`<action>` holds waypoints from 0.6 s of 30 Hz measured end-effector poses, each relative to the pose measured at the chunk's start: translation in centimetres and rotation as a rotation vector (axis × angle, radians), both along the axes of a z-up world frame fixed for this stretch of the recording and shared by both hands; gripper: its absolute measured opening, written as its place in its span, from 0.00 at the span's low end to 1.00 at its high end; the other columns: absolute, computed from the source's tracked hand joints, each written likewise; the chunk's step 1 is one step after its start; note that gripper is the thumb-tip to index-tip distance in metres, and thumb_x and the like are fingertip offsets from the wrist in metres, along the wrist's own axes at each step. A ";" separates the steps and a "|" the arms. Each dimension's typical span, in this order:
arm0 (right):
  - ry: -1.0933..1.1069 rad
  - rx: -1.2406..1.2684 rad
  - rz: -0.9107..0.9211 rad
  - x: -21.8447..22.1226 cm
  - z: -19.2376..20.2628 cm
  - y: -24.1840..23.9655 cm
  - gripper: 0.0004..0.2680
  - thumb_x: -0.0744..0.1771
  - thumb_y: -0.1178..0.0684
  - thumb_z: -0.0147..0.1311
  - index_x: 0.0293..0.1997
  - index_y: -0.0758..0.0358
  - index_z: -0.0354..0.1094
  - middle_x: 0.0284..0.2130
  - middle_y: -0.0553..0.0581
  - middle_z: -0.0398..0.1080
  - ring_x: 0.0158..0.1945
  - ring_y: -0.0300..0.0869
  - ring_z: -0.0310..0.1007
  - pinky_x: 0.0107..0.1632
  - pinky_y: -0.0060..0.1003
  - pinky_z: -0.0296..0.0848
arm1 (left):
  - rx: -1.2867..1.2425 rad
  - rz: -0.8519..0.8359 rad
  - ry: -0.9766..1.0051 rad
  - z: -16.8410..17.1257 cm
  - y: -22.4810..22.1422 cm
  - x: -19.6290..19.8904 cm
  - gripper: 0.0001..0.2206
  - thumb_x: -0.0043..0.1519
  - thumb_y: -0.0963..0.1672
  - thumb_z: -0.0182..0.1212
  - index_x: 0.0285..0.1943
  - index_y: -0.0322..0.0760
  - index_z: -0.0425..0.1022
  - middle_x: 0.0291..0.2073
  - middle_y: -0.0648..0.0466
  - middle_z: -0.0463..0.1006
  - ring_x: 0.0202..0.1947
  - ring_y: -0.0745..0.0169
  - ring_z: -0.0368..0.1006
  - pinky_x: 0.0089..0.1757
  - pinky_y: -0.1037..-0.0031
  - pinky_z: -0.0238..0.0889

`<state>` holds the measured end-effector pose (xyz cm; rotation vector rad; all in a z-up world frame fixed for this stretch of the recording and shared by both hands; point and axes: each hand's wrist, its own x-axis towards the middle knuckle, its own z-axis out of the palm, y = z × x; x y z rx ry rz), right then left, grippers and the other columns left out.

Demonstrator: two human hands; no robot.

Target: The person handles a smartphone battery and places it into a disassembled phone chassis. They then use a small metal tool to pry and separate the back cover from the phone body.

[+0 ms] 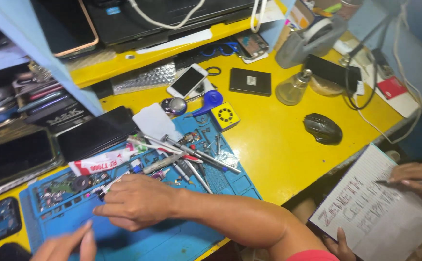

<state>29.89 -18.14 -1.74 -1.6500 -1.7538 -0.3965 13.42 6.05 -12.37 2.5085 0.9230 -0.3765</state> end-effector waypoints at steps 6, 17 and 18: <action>0.062 0.128 0.044 0.6 1.1 -0.1 0.06 0.64 0.59 0.56 0.39 0.70 0.68 0.33 0.63 0.72 0.37 0.60 0.73 0.43 0.51 0.70 | 0.290 -0.514 -1.274 16.9 -10.8 7.0 0.03 0.62 0.34 0.64 0.39 0.27 0.83 0.31 0.48 0.82 0.28 0.58 0.75 0.38 0.71 0.68; 0.205 -0.214 0.083 -1.6 0.9 -0.4 0.05 0.62 0.54 0.53 0.28 0.64 0.64 0.17 0.62 0.66 0.19 0.61 0.65 0.22 0.53 0.59 | 0.091 -0.549 -1.279 15.0 -9.9 5.8 0.18 0.64 0.43 0.54 0.18 0.37 0.62 0.15 0.53 0.60 0.17 0.56 0.54 0.24 0.64 0.49; 0.201 -0.219 0.093 -1.7 1.2 -0.4 0.05 0.62 0.54 0.53 0.28 0.64 0.64 0.17 0.62 0.66 0.19 0.61 0.65 0.22 0.53 0.59 | 0.096 -0.537 -1.280 14.8 -9.8 5.7 0.18 0.64 0.43 0.54 0.18 0.37 0.62 0.15 0.53 0.60 0.17 0.56 0.54 0.24 0.64 0.49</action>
